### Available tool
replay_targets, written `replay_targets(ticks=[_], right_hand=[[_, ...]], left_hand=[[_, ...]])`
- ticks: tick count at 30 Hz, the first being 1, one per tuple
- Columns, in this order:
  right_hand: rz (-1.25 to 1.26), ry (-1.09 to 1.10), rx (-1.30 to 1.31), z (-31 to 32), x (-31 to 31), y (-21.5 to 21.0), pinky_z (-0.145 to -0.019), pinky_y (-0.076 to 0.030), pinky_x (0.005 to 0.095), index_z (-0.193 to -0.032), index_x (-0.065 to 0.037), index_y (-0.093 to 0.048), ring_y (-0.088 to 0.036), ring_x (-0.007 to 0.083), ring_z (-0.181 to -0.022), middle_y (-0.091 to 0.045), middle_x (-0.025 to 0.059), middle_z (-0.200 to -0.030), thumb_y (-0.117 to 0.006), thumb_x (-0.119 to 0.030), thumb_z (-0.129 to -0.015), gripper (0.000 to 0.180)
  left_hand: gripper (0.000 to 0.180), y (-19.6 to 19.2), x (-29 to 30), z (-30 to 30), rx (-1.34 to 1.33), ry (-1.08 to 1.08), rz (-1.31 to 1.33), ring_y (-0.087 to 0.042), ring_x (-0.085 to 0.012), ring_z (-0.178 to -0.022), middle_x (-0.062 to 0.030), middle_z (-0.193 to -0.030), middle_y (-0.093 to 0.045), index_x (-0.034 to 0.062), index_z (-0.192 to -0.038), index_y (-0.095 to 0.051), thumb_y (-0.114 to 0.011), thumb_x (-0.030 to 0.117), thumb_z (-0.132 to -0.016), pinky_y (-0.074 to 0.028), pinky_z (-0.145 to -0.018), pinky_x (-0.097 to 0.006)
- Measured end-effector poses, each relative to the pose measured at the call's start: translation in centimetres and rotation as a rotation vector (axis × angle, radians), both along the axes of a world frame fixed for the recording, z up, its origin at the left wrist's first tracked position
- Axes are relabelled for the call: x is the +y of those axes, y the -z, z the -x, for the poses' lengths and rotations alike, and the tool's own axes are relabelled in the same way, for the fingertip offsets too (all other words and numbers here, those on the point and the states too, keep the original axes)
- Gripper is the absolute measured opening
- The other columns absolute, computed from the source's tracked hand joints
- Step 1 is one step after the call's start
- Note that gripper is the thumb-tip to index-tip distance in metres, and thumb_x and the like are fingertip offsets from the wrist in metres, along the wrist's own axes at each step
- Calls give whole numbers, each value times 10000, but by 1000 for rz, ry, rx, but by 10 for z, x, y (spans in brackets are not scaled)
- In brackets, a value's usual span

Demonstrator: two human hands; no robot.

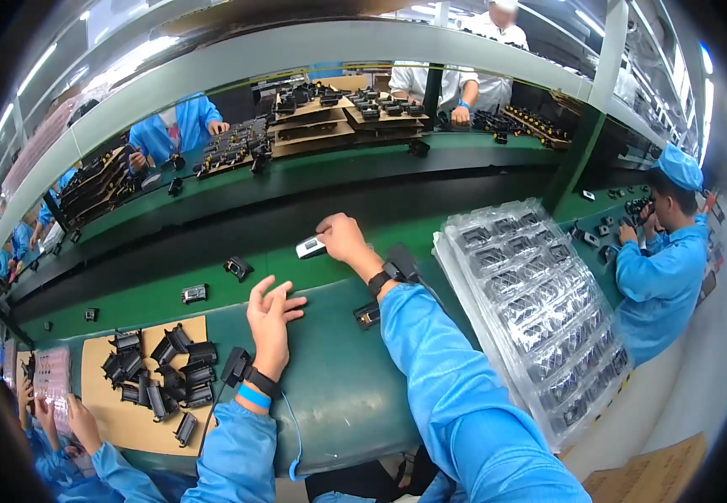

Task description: Inspecting and organizing small black plastic components on an industrial assembly line.

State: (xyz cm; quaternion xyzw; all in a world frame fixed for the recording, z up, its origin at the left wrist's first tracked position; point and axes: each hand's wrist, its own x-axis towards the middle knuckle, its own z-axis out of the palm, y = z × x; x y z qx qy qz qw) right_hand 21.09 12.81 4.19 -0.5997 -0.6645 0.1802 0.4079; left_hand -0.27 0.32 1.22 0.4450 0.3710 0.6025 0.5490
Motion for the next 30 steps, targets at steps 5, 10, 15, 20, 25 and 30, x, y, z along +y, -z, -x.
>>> replay_targets(ticks=[5,10,15,20,25,30], right_hand=[[-43,54,-458,4,-10,-8,-967,-574,468,-1144,-103,-797,-730,381,-1050,-777,165,-1088,-784,-282,-863,333],[116,66,-406,-58,-48,-11,-1030,-547,451,-1260,-26,-733,-695,398,-1157,-734,229,-1222,-869,-315,-799,560],[188,-7,-414,-68,-53,-14,-989,-554,449,-1238,-10,-737,-696,389,-1146,-735,238,-1197,-866,-200,-798,496],[-86,-228,-211,-27,-105,-17,-920,-559,442,-1180,15,-737,-708,378,-1016,-732,210,-1077,-845,-127,-787,432],[-203,-382,-123,12,-149,-12,-846,-579,358,-1288,-25,-716,-694,268,-994,-704,145,-1172,-822,-90,-857,449],[114,-349,352,13,-148,3,-855,-566,291,-1316,17,-698,-665,140,-985,-693,81,-1164,-742,-22,-931,390]], left_hand=[[332,14,2,21,0,-62,28,-757,-252,-884,-195,-1193,-702,-14,-1366,-523,-588,145,-1081,-617,-705,-314],[262,8,4,10,8,-38,31,-745,-210,-841,-171,-1120,-716,-15,-1298,-569,-584,125,-1077,-594,-675,-290],[250,6,2,9,72,-17,32,-740,-201,-827,-155,-1091,-728,-3,-1285,-582,-589,125,-1071,-578,-670,-283],[321,4,-7,13,170,54,-45,-735,-195,-912,-155,-1107,-737,3,-1343,-565,-617,150,-1063,-576,-694,-281],[325,-2,-11,-2,64,214,-101,-709,-132,-935,-116,-1086,-753,-13,-1303,-618,-680,-28,-984,-604,-788,-274],[233,-2,-10,-2,17,150,-92,-721,-145,-920,-122,-1047,-763,-45,-1220,-660,-682,-6,-991,-613,-796,-287]])
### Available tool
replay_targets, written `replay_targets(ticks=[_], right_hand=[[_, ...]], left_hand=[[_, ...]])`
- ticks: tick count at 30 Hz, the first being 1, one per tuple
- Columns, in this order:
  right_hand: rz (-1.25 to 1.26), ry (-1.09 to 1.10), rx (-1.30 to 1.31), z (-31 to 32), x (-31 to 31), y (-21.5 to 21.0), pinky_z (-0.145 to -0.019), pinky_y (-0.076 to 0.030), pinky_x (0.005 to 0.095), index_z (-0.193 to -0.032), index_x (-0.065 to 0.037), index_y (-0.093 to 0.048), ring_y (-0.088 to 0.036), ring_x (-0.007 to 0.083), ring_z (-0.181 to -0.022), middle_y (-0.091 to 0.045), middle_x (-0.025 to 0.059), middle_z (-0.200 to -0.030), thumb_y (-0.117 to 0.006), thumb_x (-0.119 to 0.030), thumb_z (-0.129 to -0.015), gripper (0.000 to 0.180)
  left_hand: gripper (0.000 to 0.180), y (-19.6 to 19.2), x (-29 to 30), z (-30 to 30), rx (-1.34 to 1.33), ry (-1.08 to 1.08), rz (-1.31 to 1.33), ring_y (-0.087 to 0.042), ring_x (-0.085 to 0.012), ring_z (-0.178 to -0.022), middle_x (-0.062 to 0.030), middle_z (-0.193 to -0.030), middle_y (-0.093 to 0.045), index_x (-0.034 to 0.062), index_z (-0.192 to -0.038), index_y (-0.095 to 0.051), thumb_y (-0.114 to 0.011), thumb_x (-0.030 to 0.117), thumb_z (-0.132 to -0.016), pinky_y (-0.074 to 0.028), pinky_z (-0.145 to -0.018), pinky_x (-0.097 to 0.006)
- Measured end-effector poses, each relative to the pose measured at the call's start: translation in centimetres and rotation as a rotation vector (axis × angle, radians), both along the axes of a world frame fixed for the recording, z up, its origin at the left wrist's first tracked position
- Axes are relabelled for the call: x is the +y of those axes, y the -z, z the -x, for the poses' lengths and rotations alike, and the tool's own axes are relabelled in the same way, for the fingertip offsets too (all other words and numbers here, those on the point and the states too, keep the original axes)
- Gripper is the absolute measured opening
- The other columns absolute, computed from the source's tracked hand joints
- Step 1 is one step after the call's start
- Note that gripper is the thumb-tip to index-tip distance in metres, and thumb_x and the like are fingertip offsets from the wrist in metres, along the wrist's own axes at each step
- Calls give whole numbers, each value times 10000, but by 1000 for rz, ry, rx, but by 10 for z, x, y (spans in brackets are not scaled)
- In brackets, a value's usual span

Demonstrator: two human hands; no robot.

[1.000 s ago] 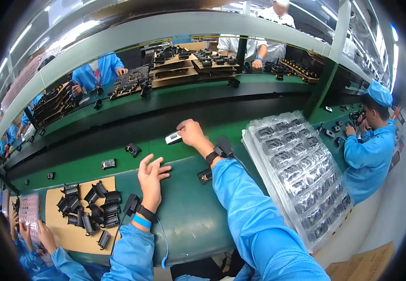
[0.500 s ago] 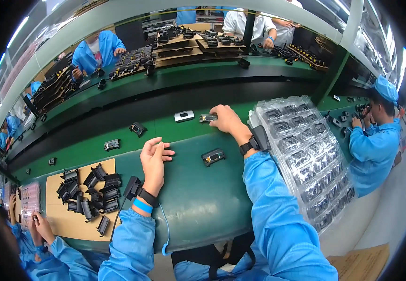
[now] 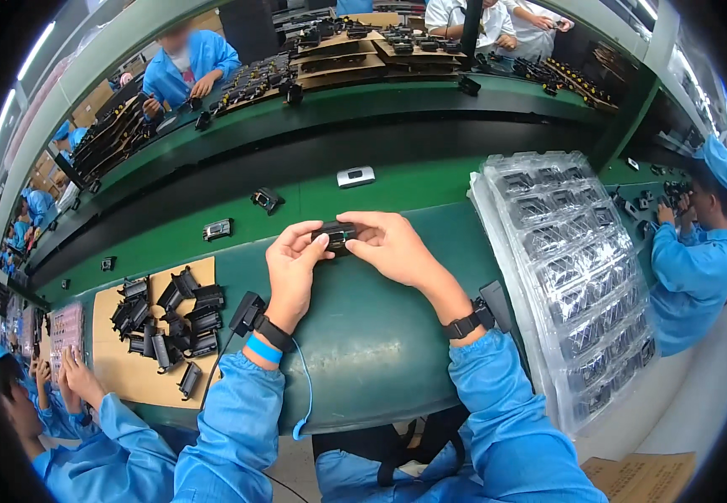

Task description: Inspecting and organizing small black plastic components on an industrial assembly line.

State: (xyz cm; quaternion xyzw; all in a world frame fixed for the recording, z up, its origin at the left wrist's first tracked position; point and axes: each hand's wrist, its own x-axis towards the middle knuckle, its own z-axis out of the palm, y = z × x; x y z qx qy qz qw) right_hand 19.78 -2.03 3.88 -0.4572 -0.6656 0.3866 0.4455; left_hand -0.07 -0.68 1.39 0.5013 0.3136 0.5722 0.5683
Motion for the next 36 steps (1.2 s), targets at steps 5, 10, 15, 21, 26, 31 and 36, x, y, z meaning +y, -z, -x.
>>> replay_targets(ticks=[5,10,15,21,26,31,36], right_hand=[[28,10,184,1,0,1,-733,-532,258,-1239,62,-718,-610,65,-817,-659,-6,-897,-665,33,-929,316],[16,20,117,3,-2,-2,-808,-532,251,-1249,45,-729,-621,74,-889,-671,2,-958,-686,7,-954,300],[-50,38,159,9,-4,-2,-708,-537,244,-1205,64,-734,-622,65,-787,-694,20,-904,-721,-28,-934,287],[-69,67,162,1,-6,0,-667,-529,262,-1156,51,-747,-627,85,-747,-708,40,-850,-764,-77,-901,286],[-281,123,131,21,-13,-3,-656,-542,345,-1107,59,-742,-690,212,-707,-734,166,-825,-744,-71,-866,274],[-472,308,-209,15,-82,-10,-924,-540,455,-1280,32,-677,-659,399,-1064,-699,217,-1130,-632,-49,-947,345],[-327,403,-480,-44,-222,-97,-905,-554,472,-1207,-40,-731,-685,374,-1013,-734,159,-1051,-674,-125,-961,267]], left_hand=[[226,1,-2,0,0,13,0,-725,-150,-934,-122,-1069,-759,-31,-1203,-651,-694,-1,-983,-620,-812,-297],[232,0,-2,1,-1,17,-6,-728,-152,-941,-121,-1071,-757,-26,-1188,-639,-712,-17,-968,-624,-807,-303],[238,1,-4,3,1,13,-13,-733,-159,-952,-121,-1061,-757,-27,-1177,-633,-722,-32,-956,-630,-803,-304],[251,-4,-8,-12,-5,62,-19,-721,-183,-1034,-128,-1149,-725,-9,-1191,-623,-724,-15,-961,-628,-839,-311],[297,-1,-4,1,44,42,-54,-706,-165,-979,-120,-1155,-706,5,-1224,-587,-718,-36,-960,-591,-806,-274],[307,4,-3,-3,-18,135,25,-689,-131,-918,-74,-1091,-704,35,-1213,-602,-712,-70,-946,-562,-772,-249],[285,10,1,0,20,108,47,-681,-114,-899,-53,-1063,-716,56,-1191,-619,-717,-59,-950,-549,-768,-242]])
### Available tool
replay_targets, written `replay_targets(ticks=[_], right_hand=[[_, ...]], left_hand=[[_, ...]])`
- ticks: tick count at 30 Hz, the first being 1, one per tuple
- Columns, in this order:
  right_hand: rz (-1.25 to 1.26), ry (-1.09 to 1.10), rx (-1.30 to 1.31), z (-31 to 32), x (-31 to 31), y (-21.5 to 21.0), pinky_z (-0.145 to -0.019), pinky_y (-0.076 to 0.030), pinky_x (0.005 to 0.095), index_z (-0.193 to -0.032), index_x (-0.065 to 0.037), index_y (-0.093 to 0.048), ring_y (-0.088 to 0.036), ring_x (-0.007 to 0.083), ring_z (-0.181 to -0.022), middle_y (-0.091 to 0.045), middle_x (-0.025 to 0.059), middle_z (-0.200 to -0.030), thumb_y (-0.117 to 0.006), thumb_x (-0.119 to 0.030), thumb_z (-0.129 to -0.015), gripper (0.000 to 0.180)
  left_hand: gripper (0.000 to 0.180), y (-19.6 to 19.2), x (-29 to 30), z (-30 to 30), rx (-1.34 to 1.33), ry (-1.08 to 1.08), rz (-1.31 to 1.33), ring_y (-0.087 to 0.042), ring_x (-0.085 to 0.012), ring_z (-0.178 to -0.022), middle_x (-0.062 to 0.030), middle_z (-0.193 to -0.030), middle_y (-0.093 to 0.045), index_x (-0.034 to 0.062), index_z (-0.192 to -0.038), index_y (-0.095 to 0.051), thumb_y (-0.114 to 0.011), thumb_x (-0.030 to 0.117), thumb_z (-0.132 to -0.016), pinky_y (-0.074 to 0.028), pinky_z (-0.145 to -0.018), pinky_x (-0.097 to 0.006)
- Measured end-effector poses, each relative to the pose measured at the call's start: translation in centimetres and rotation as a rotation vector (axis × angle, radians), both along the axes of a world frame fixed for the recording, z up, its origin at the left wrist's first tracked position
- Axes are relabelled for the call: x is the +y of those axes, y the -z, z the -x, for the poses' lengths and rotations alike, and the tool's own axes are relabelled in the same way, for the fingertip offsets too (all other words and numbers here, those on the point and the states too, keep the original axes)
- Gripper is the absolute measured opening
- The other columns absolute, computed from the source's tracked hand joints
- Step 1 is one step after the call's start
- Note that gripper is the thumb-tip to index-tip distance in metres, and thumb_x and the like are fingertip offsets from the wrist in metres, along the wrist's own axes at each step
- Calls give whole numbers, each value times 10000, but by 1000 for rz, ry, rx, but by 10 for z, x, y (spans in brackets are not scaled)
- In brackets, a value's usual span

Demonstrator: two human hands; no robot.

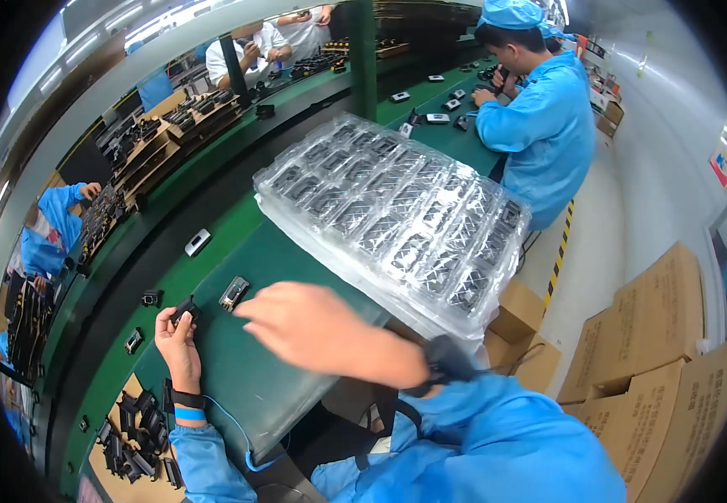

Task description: Inspecting and organizing small black plastic components on an industrial assembly line.

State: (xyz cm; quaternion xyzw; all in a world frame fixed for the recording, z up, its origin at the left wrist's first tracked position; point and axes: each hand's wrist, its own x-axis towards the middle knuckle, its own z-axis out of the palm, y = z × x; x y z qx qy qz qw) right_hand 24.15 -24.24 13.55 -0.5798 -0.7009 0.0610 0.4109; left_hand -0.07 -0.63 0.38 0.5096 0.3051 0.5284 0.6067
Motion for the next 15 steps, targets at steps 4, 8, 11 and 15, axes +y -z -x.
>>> replay_targets(ticks=[4,8,11,15], right_hand=[[99,452,-152,-100,-70,-18,-833,-566,500,-1035,-2,-734,-698,403,-976,-716,200,-959,-689,-177,-937,206],[218,948,-585,-212,-146,1,-911,-491,516,-838,3,-673,-670,434,-924,-702,245,-929,-729,-152,-865,167],[315,914,-503,-255,-178,30,-939,-479,510,-928,3,-693,-657,444,-911,-708,239,-895,-715,-131,-857,153],[311,950,-450,-240,-174,28,-958,-485,512,-1061,-9,-721,-656,443,-927,-723,229,-933,-721,-77,-834,236]], left_hand=[[267,2,-1,6,44,-24,-5,-682,-111,-901,-48,-1066,-716,63,-1182,-615,-720,-35,-958,-543,-767,-244],[266,-2,0,5,30,0,-24,-689,-114,-921,-47,-1066,-716,65,-1180,-615,-725,-25,-956,-548,-762,-249],[269,0,0,-4,13,11,-29,-693,-122,-928,-50,-1068,-720,64,-1171,-618,-731,-32,-946,-558,-752,-258],[269,3,-2,2,-1,-13,-10,-696,-129,-944,-52,-1070,-722,57,-1169,-616,-733,-31,-944,-559,-750,-260]])
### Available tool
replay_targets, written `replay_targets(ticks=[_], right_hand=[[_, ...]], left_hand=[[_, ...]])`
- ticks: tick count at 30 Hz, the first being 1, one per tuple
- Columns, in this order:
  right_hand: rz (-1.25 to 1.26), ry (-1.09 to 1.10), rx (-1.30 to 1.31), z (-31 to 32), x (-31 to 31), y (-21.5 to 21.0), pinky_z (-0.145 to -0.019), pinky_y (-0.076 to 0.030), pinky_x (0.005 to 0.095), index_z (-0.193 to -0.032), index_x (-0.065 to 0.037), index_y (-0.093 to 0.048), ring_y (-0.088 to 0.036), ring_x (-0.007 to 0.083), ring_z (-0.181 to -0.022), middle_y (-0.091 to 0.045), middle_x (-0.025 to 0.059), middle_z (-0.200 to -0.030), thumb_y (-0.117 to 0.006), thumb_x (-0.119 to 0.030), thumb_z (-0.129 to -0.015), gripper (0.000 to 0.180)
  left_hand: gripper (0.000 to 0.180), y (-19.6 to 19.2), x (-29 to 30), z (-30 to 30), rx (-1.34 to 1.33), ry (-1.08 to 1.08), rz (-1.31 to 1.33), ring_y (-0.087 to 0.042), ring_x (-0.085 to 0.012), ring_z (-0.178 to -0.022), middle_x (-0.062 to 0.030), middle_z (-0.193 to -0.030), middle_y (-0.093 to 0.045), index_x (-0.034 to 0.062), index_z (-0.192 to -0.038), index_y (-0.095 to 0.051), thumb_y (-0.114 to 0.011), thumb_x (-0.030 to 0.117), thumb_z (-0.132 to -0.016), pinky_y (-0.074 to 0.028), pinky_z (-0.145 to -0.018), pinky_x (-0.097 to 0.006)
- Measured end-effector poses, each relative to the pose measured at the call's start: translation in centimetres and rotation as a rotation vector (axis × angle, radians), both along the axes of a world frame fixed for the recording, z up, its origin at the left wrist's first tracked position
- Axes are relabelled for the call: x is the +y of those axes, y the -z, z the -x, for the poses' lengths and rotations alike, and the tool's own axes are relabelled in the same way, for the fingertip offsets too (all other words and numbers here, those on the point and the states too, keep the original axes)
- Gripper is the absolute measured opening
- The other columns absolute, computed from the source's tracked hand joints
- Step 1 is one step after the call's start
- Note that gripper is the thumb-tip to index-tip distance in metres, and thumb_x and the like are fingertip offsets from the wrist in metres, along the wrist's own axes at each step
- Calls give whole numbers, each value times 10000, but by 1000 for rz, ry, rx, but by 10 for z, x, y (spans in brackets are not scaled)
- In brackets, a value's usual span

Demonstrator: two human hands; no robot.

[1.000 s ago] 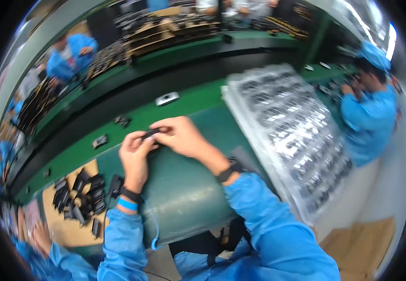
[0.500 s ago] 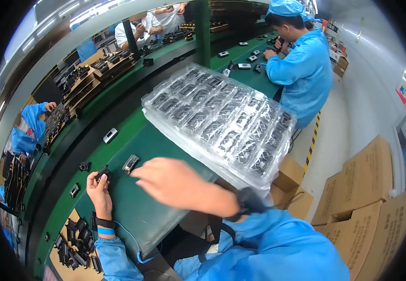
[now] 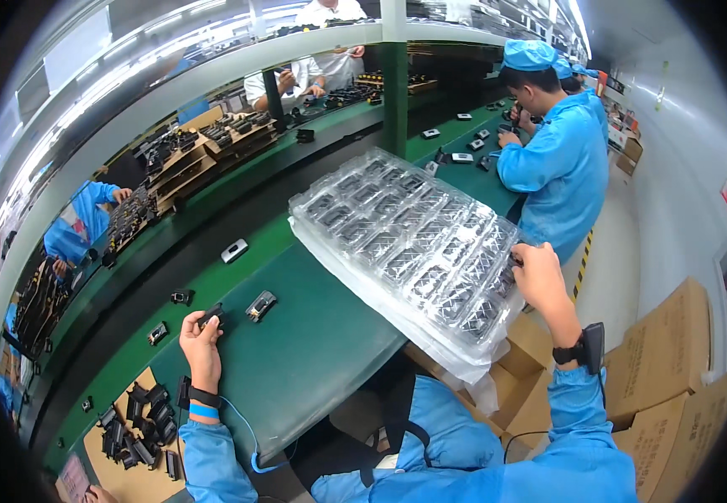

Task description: Inspecting and organizing small black plastic components on an industrial assembly line.

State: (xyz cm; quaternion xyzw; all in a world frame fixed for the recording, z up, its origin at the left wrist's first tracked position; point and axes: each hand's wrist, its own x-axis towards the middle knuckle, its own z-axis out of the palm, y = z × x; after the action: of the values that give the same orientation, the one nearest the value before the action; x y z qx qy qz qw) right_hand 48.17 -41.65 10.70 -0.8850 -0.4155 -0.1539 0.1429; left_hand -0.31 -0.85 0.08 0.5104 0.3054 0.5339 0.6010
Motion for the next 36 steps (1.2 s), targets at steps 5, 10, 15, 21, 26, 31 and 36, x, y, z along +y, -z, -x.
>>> replay_targets(ticks=[5,10,15,21,26,31,36], right_hand=[[-159,-50,318,-4,2,-15,-862,-542,406,-1220,-34,-720,-667,319,-908,-737,161,-958,-735,14,-760,463],[-544,-33,510,-7,1,-21,-813,-544,281,-1166,48,-729,-670,109,-860,-749,74,-956,-780,4,-836,336],[-764,-184,588,13,15,-27,-828,-539,247,-1088,32,-732,-672,85,-893,-750,72,-1015,-726,87,-901,195],[-790,-788,1008,119,90,-44,-896,-609,351,-1190,-45,-561,-720,234,-1062,-731,166,-1177,-600,39,-1008,204],[-359,-1074,1647,228,179,-26,-571,-591,274,-1287,-74,-482,-751,199,-842,-674,75,-922,-561,-138,-1101,212],[-20,-1158,1449,271,286,10,-633,-519,239,-1305,-46,-560,-584,53,-715,-652,4,-909,-644,-145,-1047,288],[-153,-1278,1153,285,366,37,-813,-560,288,-1274,33,-699,-666,103,-900,-737,66,-1005,-687,-30,-977,304]], left_hand=[[271,-4,-4,0,5,-21,13,-691,-124,-928,-49,-1050,-720,54,-1172,-617,-735,-29,-943,-558,-747,-260],[271,-5,-4,-1,1,-1,16,-689,-124,-919,-52,-1042,-722,46,-1174,-614,-735,-30,-944,-560,-745,-264],[277,-8,-4,-4,23,-10,11,-692,-120,-916,-54,-1041,-725,37,-1176,-613,-742,-26,-940,-562,-745,-262],[276,-2,-2,-4,27,-26,29,-690,-119,-907,-50,-1029,-720,33,-1170,-618,-749,-26,-935,-566,-736,-259],[269,3,1,6,46,-54,-22,-685,-129,-898,-47,-992,-699,22,-1160,-628,-754,-33,-929,-575,-723,-267],[311,-7,-4,-12,27,-53,-37,-714,-167,-941,-102,-1084,-725,-15,-1201,-626,-757,-41,-920,-613,-773,-296],[257,-1,-1,-10,-61,-65,-1,-718,-166,-978,-115,-1120,-733,-28,-1240,-631,-624,-44,-984,-630,-782,-322]])
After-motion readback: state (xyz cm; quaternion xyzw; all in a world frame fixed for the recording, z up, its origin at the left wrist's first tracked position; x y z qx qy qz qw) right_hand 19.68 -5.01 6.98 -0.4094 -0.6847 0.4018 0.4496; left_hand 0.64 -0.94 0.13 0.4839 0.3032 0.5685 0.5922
